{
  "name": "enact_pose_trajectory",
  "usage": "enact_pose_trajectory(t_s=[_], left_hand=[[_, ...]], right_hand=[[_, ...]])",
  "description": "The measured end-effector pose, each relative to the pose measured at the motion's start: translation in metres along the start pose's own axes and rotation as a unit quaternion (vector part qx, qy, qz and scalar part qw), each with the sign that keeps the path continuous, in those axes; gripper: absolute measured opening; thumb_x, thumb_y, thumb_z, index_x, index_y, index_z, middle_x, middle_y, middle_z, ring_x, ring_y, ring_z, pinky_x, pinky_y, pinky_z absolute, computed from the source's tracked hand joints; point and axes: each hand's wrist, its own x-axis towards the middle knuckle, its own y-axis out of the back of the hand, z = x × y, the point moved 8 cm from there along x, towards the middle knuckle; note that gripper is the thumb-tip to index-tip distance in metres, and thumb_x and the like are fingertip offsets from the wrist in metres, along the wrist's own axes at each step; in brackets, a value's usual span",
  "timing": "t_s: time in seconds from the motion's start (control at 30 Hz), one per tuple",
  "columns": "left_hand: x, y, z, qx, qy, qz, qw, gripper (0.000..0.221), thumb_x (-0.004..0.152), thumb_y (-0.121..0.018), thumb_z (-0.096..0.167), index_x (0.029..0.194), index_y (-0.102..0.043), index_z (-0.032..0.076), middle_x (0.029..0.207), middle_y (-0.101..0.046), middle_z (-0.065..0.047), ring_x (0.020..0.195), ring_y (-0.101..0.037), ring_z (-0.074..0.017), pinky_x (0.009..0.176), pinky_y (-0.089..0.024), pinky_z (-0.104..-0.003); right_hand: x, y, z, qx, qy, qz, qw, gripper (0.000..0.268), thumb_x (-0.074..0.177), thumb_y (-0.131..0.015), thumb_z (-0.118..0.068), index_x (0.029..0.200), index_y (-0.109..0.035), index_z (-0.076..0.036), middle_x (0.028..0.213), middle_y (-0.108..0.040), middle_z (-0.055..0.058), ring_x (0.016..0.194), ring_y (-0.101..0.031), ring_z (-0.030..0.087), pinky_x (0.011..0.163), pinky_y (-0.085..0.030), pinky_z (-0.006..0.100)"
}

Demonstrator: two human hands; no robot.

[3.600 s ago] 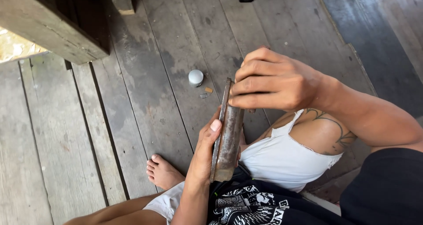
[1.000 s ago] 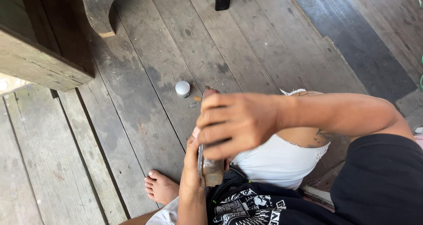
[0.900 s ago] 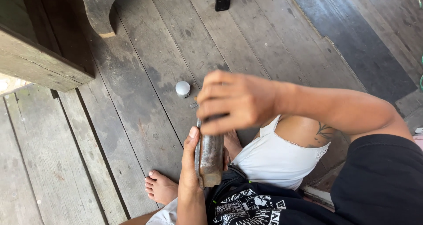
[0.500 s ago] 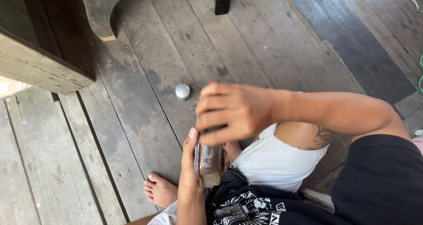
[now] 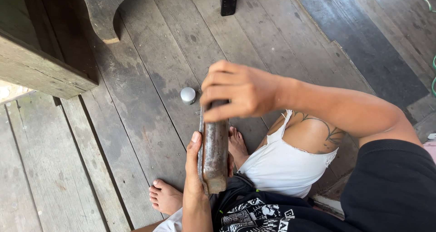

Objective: Sanding a curved wooden component manually using a piece of sandpaper while sitting on a wooden floor.

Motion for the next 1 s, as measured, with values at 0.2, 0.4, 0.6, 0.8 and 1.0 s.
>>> enact_pose_trajectory(t_s=[0.2,0.4,0.6,0.8,1.0], left_hand=[[0.008,0.001,0.003,-0.005,-0.016,0.008,1.000,0.066,0.095,-0.046,0.052,0.111,-0.058,-0.011,0.053,-0.060,-0.020,0.033,-0.053,-0.0247,0.028,-0.041,-0.033],[0.007,0.003,-0.001,0.006,0.000,0.020,1.000,0.074,0.093,-0.043,0.056,0.111,-0.062,-0.013,0.052,-0.059,-0.021,0.033,-0.051,-0.0256,0.029,-0.039,-0.033],[0.004,0.000,-0.002,-0.004,0.009,0.031,0.999,0.063,0.097,-0.044,0.052,0.090,-0.059,-0.009,0.052,-0.058,-0.021,0.035,-0.052,-0.0270,0.031,-0.039,-0.035],[0.004,0.000,-0.004,-0.025,0.006,0.039,0.999,0.059,0.097,-0.047,0.049,0.095,-0.059,-0.008,0.056,-0.060,-0.020,0.038,-0.053,-0.0264,0.033,-0.040,-0.035],[0.003,0.002,-0.005,-0.053,0.001,0.050,0.997,0.054,0.097,-0.050,0.045,0.101,-0.059,-0.008,0.062,-0.061,-0.020,0.042,-0.055,-0.0256,0.035,-0.040,-0.034]], right_hand=[[-0.002,0.000,0.020,-0.029,-0.021,-0.005,0.999,0.010,0.087,-0.076,-0.006,0.095,-0.073,-0.011,0.100,-0.065,0.003,0.096,-0.058,0.022,0.093,-0.043,0.040],[-0.003,-0.003,0.012,-0.009,0.004,0.004,1.000,0.007,0.089,-0.075,-0.008,0.095,-0.073,-0.010,0.099,-0.065,0.004,0.095,-0.058,0.024,0.093,-0.044,0.041],[0.009,-0.004,-0.026,0.053,0.056,0.013,0.997,0.006,0.089,-0.072,-0.009,0.095,-0.072,-0.008,0.098,-0.065,0.007,0.091,-0.058,0.026,0.091,-0.047,0.043],[0.004,-0.011,-0.043,0.063,0.084,0.108,0.989,0.032,0.109,-0.046,-0.021,0.089,-0.068,-0.012,0.092,-0.065,0.008,0.085,-0.063,0.028,0.080,-0.053,0.044],[0.010,-0.007,-0.045,0.076,0.078,0.111,0.988,0.033,0.109,-0.045,-0.020,0.088,-0.068,-0.012,0.091,-0.064,0.008,0.082,-0.062,0.028,0.078,-0.052,0.044]])
